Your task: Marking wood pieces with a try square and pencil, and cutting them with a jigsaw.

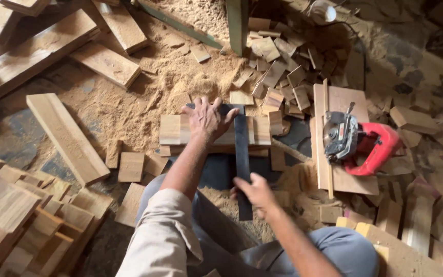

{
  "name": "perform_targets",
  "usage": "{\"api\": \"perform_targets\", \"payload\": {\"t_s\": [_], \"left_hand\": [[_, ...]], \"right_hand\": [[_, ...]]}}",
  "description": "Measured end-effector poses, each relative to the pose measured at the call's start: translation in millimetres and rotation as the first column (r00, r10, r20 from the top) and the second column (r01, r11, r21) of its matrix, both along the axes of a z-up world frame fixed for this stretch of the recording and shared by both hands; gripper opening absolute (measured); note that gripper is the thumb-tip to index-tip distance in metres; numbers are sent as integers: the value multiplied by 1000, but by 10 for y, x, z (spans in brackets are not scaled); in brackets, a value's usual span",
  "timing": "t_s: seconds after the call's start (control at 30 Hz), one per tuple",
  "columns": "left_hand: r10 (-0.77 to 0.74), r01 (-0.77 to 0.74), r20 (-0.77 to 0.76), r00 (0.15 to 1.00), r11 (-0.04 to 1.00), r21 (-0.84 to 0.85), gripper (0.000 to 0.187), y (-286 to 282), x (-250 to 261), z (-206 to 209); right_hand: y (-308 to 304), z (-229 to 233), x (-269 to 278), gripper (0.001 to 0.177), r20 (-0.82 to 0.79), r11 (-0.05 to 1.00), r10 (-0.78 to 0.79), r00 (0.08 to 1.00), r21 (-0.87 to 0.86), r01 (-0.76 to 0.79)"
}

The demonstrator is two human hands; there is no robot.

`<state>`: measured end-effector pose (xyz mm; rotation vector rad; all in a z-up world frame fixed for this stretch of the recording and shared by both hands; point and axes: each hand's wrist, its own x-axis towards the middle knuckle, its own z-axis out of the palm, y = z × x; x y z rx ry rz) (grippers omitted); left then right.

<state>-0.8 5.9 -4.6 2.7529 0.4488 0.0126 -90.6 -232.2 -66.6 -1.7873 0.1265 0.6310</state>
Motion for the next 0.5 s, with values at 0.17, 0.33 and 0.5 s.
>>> {"api": "perform_targets", "payload": {"t_s": [0.17, 0.33, 0.5], "left_hand": [[18, -18, 133, 991, 1000, 1, 75, -37, -45, -49], [-114, 97, 316, 942, 993, 66, 68, 81, -116, -552], [-483, 417, 169, 859, 852, 316, 108, 279, -586, -437]], "right_hand": [[152, 27, -160, 22, -147, 975, -129, 981, 159, 153], [-102, 120, 10, 19, -130, 949, -218, 967, 205, 242], [-496, 270, 340, 36, 37, 823, -377, 925, 472, 317]]}}
